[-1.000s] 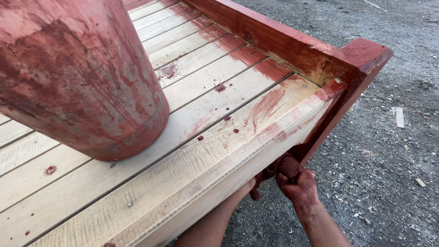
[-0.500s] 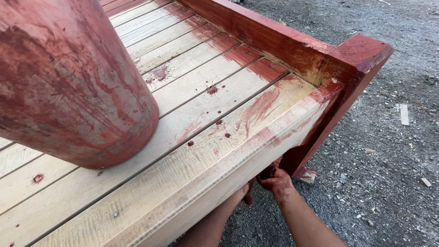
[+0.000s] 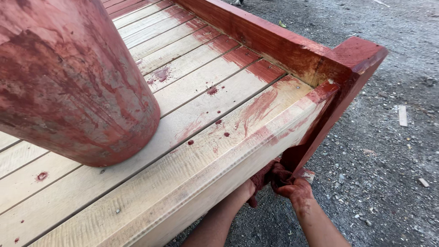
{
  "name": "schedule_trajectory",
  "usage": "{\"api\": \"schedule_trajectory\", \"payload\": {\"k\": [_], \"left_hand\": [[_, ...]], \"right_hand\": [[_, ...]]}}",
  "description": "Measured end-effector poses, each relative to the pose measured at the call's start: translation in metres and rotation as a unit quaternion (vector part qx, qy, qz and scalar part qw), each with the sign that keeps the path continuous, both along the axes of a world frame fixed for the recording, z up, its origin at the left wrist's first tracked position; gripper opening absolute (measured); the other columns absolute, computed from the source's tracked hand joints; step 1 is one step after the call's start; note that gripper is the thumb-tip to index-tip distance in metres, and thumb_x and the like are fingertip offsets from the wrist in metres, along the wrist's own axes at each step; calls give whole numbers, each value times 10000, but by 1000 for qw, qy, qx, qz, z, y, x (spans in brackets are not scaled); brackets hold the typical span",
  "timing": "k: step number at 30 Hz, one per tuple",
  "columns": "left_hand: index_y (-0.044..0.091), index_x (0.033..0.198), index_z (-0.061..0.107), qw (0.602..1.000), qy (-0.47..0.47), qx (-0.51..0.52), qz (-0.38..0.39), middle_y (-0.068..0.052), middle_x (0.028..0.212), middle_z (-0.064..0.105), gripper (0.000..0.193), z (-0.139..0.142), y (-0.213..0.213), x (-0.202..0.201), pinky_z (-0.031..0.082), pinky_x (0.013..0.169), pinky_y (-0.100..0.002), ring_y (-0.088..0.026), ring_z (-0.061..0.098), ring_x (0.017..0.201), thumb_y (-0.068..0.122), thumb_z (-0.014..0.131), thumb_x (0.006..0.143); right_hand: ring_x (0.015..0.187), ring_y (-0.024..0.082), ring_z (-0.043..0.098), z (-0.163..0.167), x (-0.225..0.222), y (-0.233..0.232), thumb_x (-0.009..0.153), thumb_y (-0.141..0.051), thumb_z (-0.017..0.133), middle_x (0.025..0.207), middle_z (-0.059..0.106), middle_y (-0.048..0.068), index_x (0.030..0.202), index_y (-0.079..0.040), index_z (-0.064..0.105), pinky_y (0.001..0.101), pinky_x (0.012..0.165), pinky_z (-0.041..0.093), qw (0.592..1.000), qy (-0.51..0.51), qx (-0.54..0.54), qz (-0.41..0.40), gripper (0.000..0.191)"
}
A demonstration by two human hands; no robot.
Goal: The person applies red wood stain to a slatted wooden furniture frame using a cloth. They first wipe the stain into the underside edge and legs of the frame, dip the cloth into a bucket of stain, then wipe the stain across the slatted top surface, working along the boards to coat the bare wood.
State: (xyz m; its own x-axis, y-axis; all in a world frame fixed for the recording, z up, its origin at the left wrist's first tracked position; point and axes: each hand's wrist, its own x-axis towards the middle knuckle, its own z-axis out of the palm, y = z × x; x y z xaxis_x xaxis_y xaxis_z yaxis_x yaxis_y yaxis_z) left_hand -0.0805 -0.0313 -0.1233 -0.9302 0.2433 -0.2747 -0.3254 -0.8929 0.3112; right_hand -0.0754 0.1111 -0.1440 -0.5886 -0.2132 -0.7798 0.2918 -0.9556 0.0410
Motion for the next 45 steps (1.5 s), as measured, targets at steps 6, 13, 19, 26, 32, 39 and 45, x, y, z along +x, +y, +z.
{"api": "schedule_trajectory", "payload": {"k": [6, 13, 19, 26, 32, 39, 45], "left_hand": [[22, 1244, 533, 999, -24, -10, 41, -144, 1201, 634, 308, 6, -21, 8, 560, 1009, -390, -243, 654, 1121, 255, 552, 1044], [24, 1228, 544, 996, -46, -21, 76, -138, 1194, 643, 290, 16, -29, 18, 563, 1019, -387, -238, 661, 1125, 242, 556, 1037], [11, 1219, 548, 999, -29, -10, -9, -138, 1182, 644, 295, 27, -6, 13, 558, 1022, -381, -231, 661, 1124, 252, 569, 1050], [-4, 1315, 550, 999, 44, 13, -25, -154, 1296, 644, 479, 44, -4, 18, 545, 1033, -398, -242, 651, 1194, 358, 568, 1002], [36, 1360, 553, 994, 45, -80, -51, -109, 1316, 641, 464, 47, -2, 33, 515, 1022, -373, -204, 630, 1206, 321, 542, 994], [84, 1412, 557, 917, 227, -323, -63, -57, 1339, 638, 472, 48, 28, 52, 480, 1008, -343, -159, 605, 1220, 278, 511, 985], [51, 1386, 589, 996, 1, 18, -85, -109, 1298, 694, 452, 74, 59, 60, 490, 1034, -346, -224, 644, 1185, 251, 412, 1021]], "right_hand": [[1188, 295, 632, 9, -3, 15, 1046, -335, 352, 1286, 687, 118, 1298, -118, 642, 520, 1047, 458, 998, 14, 52, -37, 441], [1193, 336, 639, 31, -14, 41, 1055, -143, 334, 1289, 690, 193, 1301, 4, 613, 528, 1051, 481, 997, 70, 30, 10, 400], [1110, 326, 678, 72, -16, 49, 1038, -112, 360, 1219, 710, 185, 1255, 14, 635, 498, 1027, 533, 993, 112, 29, -2, 372], [1073, 299, 673, 109, 3, 38, 1050, -115, 378, 1163, 710, 174, 1220, 17, 632, 458, 1011, 535, 974, 172, 144, 24, 333], [937, 226, 649, 139, 60, 25, 1064, -131, 467, 1114, 696, 109, 1291, -84, 626, 425, 878, 534, 922, 235, 306, 26, 282], [896, 214, 645, 177, 99, -48, 1061, -226, 490, 1101, 665, 107, 1560, -175, 523, 406, 798, 514, 864, 268, 413, -105, 503], [1201, 254, 626, 216, 79, -62, 1055, -242, 415, 1385, 636, 133, 1559, -88, 444, 344, 1022, 476, 676, 208, 706, -39, 528]]}}
